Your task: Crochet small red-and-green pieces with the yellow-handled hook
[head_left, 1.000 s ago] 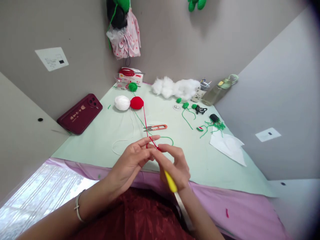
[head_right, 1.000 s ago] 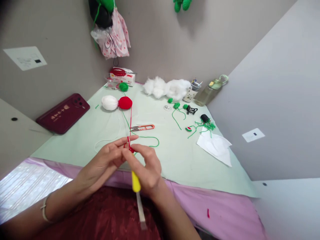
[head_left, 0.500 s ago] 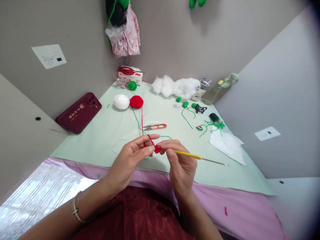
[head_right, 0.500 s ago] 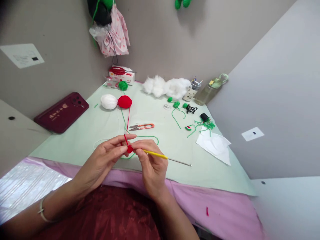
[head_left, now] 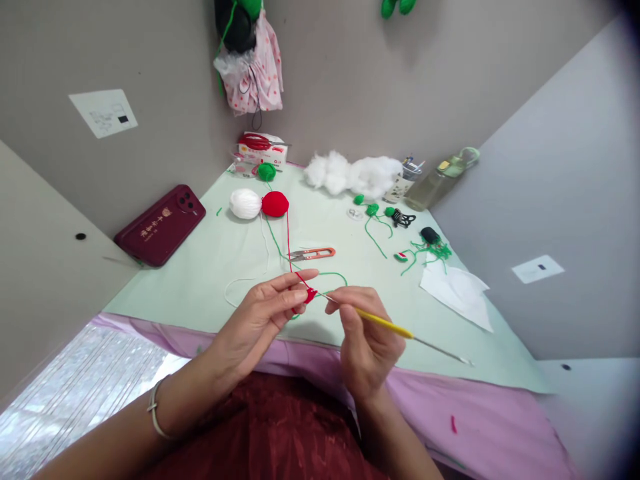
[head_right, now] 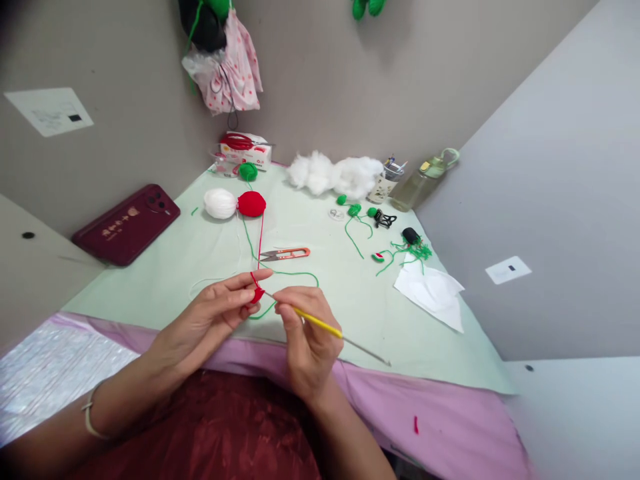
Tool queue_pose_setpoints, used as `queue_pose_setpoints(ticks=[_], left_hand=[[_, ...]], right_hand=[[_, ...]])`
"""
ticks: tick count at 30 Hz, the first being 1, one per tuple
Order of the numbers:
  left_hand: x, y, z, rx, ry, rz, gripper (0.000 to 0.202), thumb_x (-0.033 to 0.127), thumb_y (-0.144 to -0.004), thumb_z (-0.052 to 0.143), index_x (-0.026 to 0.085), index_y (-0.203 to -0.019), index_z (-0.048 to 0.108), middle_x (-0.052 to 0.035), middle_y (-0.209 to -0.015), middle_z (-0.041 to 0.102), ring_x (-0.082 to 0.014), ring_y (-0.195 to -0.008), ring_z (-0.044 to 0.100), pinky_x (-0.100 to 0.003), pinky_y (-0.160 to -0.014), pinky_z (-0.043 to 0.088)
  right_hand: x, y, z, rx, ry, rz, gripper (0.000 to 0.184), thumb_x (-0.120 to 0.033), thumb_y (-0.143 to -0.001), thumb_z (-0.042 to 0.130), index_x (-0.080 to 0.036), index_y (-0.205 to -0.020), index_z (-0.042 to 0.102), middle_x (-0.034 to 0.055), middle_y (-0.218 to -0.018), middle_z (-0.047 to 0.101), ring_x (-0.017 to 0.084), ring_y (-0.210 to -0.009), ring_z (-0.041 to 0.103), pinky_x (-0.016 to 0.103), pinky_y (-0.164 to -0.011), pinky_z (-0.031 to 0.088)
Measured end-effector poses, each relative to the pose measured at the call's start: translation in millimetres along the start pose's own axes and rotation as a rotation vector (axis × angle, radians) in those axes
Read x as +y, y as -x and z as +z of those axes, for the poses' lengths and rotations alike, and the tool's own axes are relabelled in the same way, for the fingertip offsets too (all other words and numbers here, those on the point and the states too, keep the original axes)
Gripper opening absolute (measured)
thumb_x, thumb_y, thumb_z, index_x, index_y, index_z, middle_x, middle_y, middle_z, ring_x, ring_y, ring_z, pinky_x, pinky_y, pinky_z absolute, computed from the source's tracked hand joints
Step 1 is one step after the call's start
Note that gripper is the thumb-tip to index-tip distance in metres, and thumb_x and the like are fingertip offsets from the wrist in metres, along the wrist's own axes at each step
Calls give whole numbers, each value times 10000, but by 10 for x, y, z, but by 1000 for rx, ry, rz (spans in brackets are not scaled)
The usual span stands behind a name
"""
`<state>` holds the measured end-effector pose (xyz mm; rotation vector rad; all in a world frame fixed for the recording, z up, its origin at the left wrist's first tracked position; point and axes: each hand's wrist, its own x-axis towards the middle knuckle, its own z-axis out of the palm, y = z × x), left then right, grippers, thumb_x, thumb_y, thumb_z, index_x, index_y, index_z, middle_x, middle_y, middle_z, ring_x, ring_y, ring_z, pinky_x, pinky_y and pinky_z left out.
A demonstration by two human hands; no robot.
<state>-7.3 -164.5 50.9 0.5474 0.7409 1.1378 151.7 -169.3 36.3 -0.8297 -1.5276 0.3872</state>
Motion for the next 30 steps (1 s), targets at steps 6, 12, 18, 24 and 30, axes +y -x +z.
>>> queue_pose_setpoints(ticks=[6,12,18,24,30], left_hand=[[11,7,-37,-15,-59,23,319,273,-824,872,212,-1137,853,-14,-843,714,-125,-780,558,-259,-832,463],[-70,40,59,2,-133,178,460,253,-811,891,284,-1261,801,24,-824,687,-140,-839,601,-270,-878,465],[-66,-10,9,-64,55,-66,317,247,-805,876,185,-1115,853,-53,-976,730,-132,-798,568,-265,-808,479],[22,-4,-14,-28,-71,64,352,228,-825,846,222,-1177,839,-4,-844,674,-127,-771,559,-263,-807,468],[-34,136,101,-37,-275,209,603,257,-844,868,328,-1418,700,24,-853,689,-166,-921,639,-311,-974,470]], right_hand=[[-23,-97,-47,47,-291,244,190,-188,-1005,603,-229,-932,774,16,-763,677,157,-651,628,322,-605,529],[98,25,52,-54,51,-36,231,-152,-983,644,-288,-1078,805,54,-954,750,188,-813,727,336,-693,616],[154,52,68,43,74,-75,241,-145,-998,614,-277,-1112,781,54,-914,734,198,-814,703,360,-703,597],[22,-116,0,2,-402,323,197,-253,-1029,598,-236,-927,765,5,-777,661,127,-589,595,285,-556,517],[-61,35,75,3,94,-84,284,-116,-977,667,-306,-1142,797,51,-998,747,194,-893,715,343,-742,606]])
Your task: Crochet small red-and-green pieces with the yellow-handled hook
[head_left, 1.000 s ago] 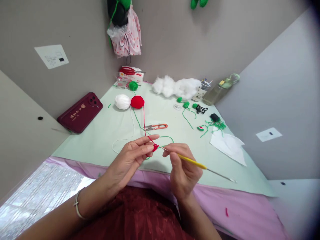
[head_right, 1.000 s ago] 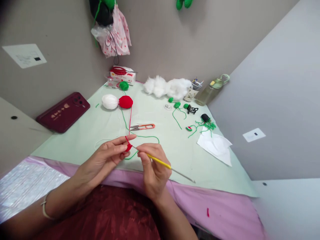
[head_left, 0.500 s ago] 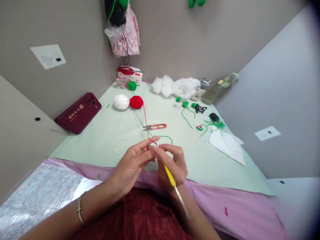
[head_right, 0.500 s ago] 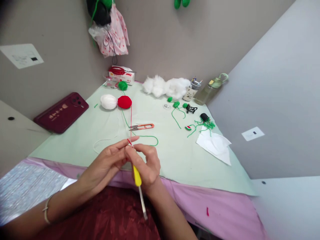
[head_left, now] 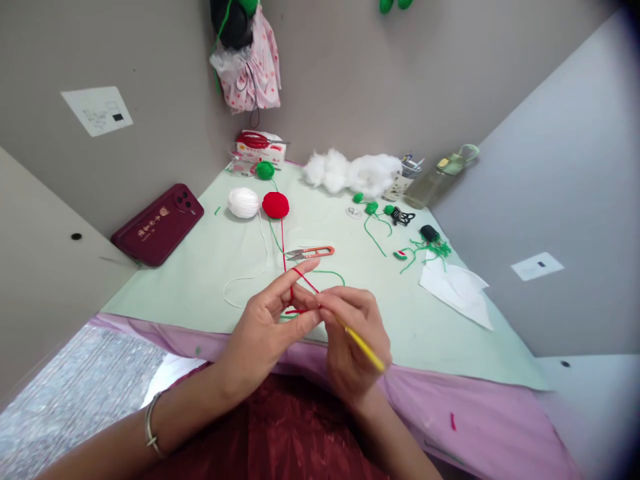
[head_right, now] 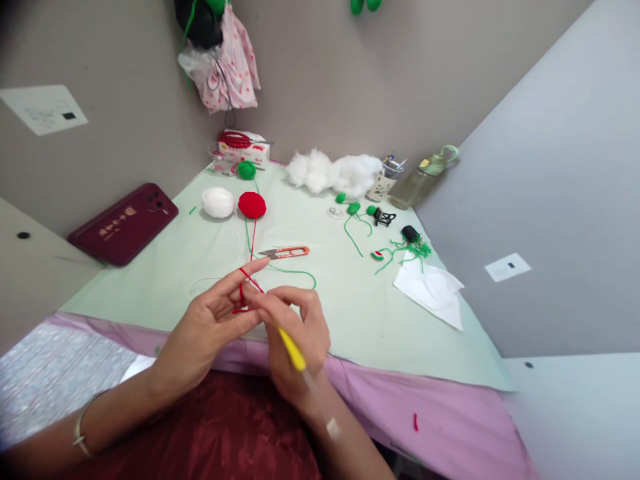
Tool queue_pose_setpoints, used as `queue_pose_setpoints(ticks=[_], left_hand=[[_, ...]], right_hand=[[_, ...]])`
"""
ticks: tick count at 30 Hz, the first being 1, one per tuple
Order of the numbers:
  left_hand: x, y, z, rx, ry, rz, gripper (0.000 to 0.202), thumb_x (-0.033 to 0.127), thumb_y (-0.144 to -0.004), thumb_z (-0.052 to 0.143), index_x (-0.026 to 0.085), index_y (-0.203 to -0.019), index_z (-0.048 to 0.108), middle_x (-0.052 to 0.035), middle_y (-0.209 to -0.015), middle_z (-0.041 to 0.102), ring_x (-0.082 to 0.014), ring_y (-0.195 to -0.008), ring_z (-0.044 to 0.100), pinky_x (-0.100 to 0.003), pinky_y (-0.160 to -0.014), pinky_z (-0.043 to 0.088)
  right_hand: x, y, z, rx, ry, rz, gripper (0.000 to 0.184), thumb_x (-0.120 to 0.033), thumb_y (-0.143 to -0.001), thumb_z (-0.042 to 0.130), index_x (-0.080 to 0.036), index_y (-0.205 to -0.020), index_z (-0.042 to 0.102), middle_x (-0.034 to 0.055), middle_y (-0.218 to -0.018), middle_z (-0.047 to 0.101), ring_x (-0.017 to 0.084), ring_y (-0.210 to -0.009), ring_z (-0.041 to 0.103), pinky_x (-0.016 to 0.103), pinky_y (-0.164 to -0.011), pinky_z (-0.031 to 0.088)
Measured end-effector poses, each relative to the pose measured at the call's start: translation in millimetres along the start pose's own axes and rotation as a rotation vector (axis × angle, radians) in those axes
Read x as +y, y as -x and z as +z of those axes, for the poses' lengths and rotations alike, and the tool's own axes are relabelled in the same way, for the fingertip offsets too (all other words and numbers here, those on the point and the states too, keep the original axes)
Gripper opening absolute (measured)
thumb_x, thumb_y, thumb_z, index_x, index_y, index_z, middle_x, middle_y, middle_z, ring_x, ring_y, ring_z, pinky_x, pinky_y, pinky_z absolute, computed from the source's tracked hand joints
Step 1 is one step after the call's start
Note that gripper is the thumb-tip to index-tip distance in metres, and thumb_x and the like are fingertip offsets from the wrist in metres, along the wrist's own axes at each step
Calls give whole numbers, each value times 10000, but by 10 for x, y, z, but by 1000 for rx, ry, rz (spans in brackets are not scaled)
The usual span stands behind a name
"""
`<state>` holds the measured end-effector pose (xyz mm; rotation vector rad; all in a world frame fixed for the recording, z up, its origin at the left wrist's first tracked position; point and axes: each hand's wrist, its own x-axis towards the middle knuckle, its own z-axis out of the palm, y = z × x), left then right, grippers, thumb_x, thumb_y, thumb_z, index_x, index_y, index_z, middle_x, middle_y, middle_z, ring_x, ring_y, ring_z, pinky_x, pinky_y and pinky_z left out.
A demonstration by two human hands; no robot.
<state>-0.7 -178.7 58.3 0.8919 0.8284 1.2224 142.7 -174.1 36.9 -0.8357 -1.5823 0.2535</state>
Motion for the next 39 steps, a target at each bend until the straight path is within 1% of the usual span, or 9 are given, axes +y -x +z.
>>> queue_pose_setpoints(ticks=[2,4,10,14,22,28,32,35,39], left_hand=[[-5,17,11,-26,61,-67,636,291,-841,878,305,-1444,679,7,-882,707,-180,-965,648,-322,-982,477],[-9,13,3,-44,131,-120,612,287,-835,881,287,-1420,698,-4,-917,714,-176,-974,643,-316,-971,484],[1,-36,-48,-49,162,-102,465,210,-848,852,296,-1298,774,23,-902,681,-121,-903,626,-271,-951,474],[2,-57,-76,-47,92,-70,414,204,-873,824,316,-1270,789,30,-904,666,-108,-878,613,-252,-905,475],[9,-54,-113,-33,-60,23,452,203,-885,799,295,-1324,750,29,-890,647,-125,-876,619,-278,-918,499],[41,-42,-50,46,-136,94,462,171,-852,804,236,-1307,750,28,-864,644,-138,-885,611,-287,-940,488],[1,-63,-43,10,40,-39,522,239,-825,860,251,-1333,745,19,-862,673,-138,-867,615,-275,-890,496],[-28,-94,-68,-54,240,-224,477,297,-810,879,217,-1271,787,-21,-912,717,-140,-865,620,-268,-875,501],[-20,-129,-78,-23,321,-222,400,256,-795,882,205,-1188,830,-8,-842,699,-116,-781,593,-245,-828,489]], right_hand=[[-11,33,13,64,109,-140,393,-56,-946,687,-320,-1220,783,63,-1099,762,200,-937,730,344,-753,612],[-6,27,8,68,56,-115,395,-43,-949,676,-320,-1208,787,59,-1109,777,198,-949,736,344,-767,615],[65,-76,-77,-4,-471,364,170,-221,-1020,646,-289,-1008,802,19,-932,785,158,-795,694,303,-710,580],[85,-116,-124,-38,-639,493,172,-284,-1034,637,-248,-959,788,15,-896,771,121,-700,670,275,-681,564],[-9,-124,-236,-137,-376,275,242,-177,-1074,519,-247,-1081,751,23,-964,768,132,-772,704,299,-731,591],[23,-88,-252,-250,54,-149,264,-87,-1025,534,-215,-1194,692,73,-1025,787,183,-911,738,328,-785,632],[113,20,-175,-185,322,-384,362,-90,-994,602,-236,-1309,701,112,-1111,763,226,-1018,744,353,-803,648],[131,36,-141,-114,251,-309,364,-102,-996,614,-292,-1286,727,86,-1106,754,222,-997,744,365,-780,647],[90,-60,-131,-1,-176,80,234,-145,-1035,566,-261,-1076,765,33,-879,722,169,-741,686,335,-651,594]])
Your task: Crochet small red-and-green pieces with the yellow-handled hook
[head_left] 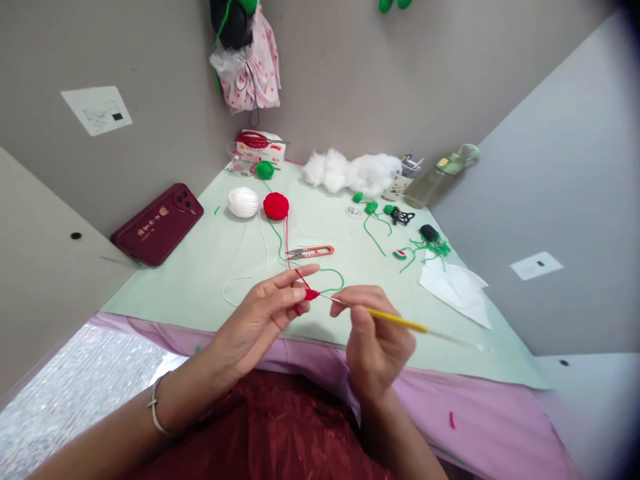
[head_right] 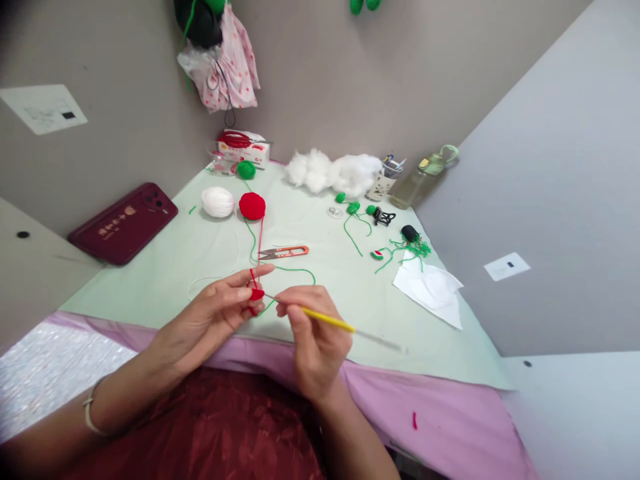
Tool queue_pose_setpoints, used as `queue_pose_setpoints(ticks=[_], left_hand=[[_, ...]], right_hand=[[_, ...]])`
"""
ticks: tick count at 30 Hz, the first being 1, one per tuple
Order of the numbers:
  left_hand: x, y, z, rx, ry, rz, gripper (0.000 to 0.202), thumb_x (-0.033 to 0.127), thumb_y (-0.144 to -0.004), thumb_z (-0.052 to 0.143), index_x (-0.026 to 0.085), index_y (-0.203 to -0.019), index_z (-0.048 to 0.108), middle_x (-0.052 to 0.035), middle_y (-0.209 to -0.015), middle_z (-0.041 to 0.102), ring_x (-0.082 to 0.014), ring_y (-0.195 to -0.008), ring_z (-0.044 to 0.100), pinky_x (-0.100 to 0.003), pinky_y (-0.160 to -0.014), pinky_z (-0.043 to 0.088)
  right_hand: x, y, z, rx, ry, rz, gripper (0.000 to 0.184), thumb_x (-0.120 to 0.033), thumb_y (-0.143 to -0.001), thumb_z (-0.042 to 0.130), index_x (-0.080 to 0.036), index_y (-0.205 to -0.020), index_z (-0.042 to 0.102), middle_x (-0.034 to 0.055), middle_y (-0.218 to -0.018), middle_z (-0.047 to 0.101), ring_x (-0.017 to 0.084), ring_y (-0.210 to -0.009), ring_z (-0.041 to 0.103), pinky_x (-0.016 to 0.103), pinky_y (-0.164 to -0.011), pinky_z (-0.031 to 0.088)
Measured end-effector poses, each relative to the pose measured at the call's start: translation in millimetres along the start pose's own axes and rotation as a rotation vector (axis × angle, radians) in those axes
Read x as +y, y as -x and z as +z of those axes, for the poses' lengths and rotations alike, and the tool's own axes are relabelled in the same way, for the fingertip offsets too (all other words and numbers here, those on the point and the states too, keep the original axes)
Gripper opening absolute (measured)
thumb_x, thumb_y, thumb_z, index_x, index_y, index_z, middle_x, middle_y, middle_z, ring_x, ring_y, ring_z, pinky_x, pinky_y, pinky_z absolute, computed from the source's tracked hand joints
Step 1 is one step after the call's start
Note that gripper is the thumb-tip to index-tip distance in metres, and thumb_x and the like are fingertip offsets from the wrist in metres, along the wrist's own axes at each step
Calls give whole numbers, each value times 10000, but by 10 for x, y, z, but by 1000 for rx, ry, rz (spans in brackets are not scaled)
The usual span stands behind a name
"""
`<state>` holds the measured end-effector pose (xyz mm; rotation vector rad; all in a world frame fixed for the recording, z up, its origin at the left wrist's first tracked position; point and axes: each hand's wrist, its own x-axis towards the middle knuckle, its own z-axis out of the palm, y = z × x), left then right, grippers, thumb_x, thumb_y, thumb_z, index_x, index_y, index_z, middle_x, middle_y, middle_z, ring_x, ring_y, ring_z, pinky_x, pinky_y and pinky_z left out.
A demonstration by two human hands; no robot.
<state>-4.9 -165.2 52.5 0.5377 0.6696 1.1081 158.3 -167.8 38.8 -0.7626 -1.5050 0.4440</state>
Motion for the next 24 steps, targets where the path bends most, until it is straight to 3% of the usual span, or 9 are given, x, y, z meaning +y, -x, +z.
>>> queue_pose_setpoints(ticks=[3,6,8,12,15,18,21,24], left_hand=[[-7,6,28,-3,-48,61,383,229,-801,870,249,-1182,836,10,-803,680,-123,-802,595,-250,-857,476],[-33,20,40,-15,-114,102,368,235,-808,869,285,-1171,840,8,-852,697,-137,-861,606,-268,-896,468],[-45,22,36,-11,-153,132,327,271,-829,867,291,-1154,845,6,-867,702,-142,-879,613,-276,-912,465],[-52,17,26,12,-119,136,350,302,-793,916,285,-1136,848,21,-828,695,-130,-848,612,-267,-892,467],[-58,16,15,16,-35,46,400,298,-774,930,248,-1160,839,2,-859,716,-130,-850,621,-258,-874,477],[-52,15,-8,8,21,-14,355,261,-808,897,219,-1156,841,-19,-911,729,-121,-832,614,-252,-866,492],[-30,8,-28,33,26,6,324,231,-829,873,207,-1152,844,-15,-899,725,-111,-805,603,-241,-857,495],[-9,-5,-37,42,4,18,322,233,-830,870,198,-1149,844,-17,-893,729,-115,-802,605,-241,-851,492]], right_hand=[[-20,-65,31,-22,-187,136,216,-190,-1046,572,-260,-1012,774,26,-862,717,168,-746,677,330,-651,570],[-26,-83,67,-67,-139,108,205,-178,-1032,603,-268,-1031,786,38,-928,767,190,-884,717,341,-736,599],[-31,-69,77,-72,-100,86,218,-153,-1032,593,-269,-1051,777,38,-947,783,182,-869,724,334,-733,614],[-18,8,69,-106,166,-97,273,-99,-1005,605,-278,-1130,770,53,-1003,786,184,-892,751,324,-741,640],[10,65,66,-109,370,-254,339,-84,-983,632,-298,-1206,771,74,-1118,781,196,-955,765,327,-779,650],[9,65,61,-49,233,-137,318,-84,-989,610,-284,-1177,769,55,-1003,782,196,-889,753,344,-748,638],[-16,25,39,10,37,56,221,-125,-998,606,-253,-1057,777,26,-847,740,180,-746,703,341,-669,595],[-26,-8,8,45,-79,186,182,-184,-1013,604,-229,-969,775,23,-812,704,159,-662,659,329,-623,561]])
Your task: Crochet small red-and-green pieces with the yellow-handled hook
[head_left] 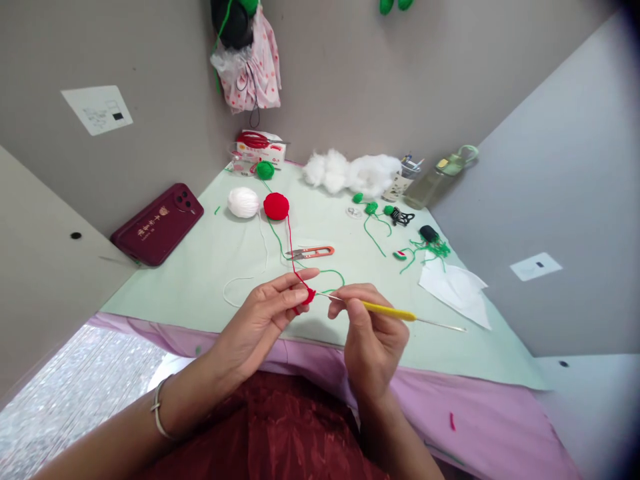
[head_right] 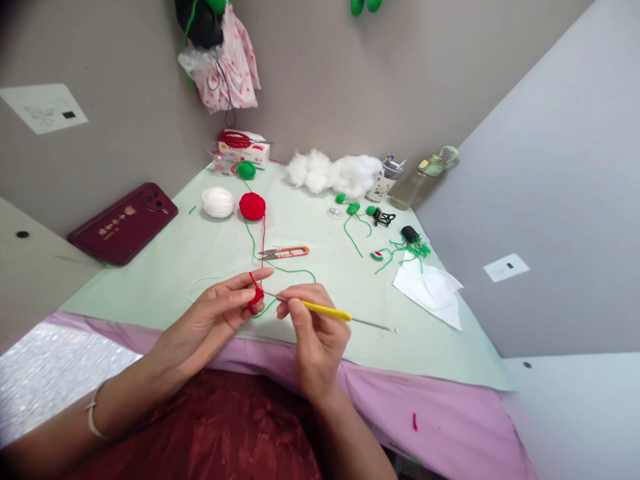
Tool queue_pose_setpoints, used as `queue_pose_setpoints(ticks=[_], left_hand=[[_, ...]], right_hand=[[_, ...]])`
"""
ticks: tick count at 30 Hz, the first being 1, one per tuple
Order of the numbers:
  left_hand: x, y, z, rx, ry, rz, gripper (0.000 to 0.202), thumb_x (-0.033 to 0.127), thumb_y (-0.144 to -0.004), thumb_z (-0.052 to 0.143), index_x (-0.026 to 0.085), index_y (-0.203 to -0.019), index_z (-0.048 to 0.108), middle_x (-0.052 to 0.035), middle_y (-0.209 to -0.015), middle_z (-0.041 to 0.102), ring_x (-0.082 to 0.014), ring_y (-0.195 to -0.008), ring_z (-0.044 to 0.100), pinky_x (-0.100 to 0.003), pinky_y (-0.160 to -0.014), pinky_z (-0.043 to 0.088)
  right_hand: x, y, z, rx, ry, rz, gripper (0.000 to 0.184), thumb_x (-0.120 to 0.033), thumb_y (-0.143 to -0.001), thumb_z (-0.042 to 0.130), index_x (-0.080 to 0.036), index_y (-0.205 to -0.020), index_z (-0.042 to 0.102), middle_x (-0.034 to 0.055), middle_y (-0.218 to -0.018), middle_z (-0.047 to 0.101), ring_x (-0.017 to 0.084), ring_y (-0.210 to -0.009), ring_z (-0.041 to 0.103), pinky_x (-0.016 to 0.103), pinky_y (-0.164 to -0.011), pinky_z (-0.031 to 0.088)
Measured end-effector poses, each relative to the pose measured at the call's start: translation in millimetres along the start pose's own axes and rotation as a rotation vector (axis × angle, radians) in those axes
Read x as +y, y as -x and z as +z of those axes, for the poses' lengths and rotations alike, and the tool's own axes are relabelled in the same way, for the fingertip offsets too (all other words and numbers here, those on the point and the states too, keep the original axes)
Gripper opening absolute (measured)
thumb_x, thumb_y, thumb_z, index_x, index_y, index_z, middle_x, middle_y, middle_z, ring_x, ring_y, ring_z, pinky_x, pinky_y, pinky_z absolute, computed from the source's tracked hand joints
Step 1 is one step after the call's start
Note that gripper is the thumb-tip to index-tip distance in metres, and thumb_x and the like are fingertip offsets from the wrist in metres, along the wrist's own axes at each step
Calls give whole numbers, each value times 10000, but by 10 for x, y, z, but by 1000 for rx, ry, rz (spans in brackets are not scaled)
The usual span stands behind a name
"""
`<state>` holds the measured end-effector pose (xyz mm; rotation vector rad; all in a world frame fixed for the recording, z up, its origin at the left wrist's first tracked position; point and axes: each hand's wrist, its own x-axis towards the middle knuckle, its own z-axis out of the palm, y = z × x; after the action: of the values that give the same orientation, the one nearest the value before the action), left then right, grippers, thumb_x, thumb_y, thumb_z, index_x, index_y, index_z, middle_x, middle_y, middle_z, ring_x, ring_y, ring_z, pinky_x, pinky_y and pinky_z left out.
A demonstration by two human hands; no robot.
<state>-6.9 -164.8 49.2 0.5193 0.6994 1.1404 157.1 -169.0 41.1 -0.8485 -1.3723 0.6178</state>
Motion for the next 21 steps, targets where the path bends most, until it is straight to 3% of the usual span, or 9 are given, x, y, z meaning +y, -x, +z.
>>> queue_pose_setpoints(ticks=[4,7,10,12,13,15,18,21], left_hand=[[3,-2,14,-5,-77,43,316,258,-824,878,219,-1136,848,0,-848,709,-113,-797,596,-235,-826,471],[-26,21,58,14,-153,159,392,235,-814,889,270,-1199,826,35,-804,675,-109,-802,588,-235,-852,465],[-69,42,101,23,-147,174,497,231,-814,892,289,-1294,781,34,-818,692,-126,-855,614,-257,-903,477],[-82,37,99,-15,-74,68,457,254,-810,893,248,-1257,800,2,-859,718,-147,-897,632,-273,-917,489],[-80,27,86,-38,-30,8,414,258,-805,892,222,-1211,820,-15,-884,727,-150,-896,632,-274,-910,495],[-58,2,44,-57,34,-63,337,248,-807,881,187,-1136,845,-35,-925,730,-132,-848,616,-257,-874,499],[-16,-21,-6,-30,36,-31,319,232,-836,852,186,-1152,841,-22,-907,710,-111,-782,593,-243,-826,488],[-21,4,10,4,-88,79,407,230,-837,848,223,-1241,806,12,-808,673,-131,-792,597,-266,-854,479]], right_hand=[[17,-21,-15,-16,-111,95,192,-216,-1032,583,-221,-953,757,24,-838,697,139,-627,649,310,-602,562],[60,3,21,-60,-82,50,203,-187,-1038,571,-239,-989,761,13,-813,689,141,-644,655,298,-600,565],[136,70,73,-75,199,-230,250,-111,-992,630,-270,-1112,781,43,-935,738,175,-814,719,313,-690,599],[177,99,89,-44,359,-444,332,-74,-955,665,-276,-1193,777,74,-1047,754,197,-914,736,324,-734,610],[186,99,88,-37,372,-458,351,-60,-948,663,-271,-1206,773,82,-1066,752,201,-930,735,329,-745,610],[170,65,69,-31,266,-329,304,-66,-965,634,-262,-1148,778,59,-970,744,189,-868,720,330,-728,598],[101,-12,41,10,-3,-48,209,-146,-1018,586,-244,-1010,771,8,-788,681,156,-691,660,317,-649,564],[69,-20,66,-35,-31,2,209,-185,-1035,572,-241,-988,767,8,-782,681,155,-663,662,311,-612,568]])
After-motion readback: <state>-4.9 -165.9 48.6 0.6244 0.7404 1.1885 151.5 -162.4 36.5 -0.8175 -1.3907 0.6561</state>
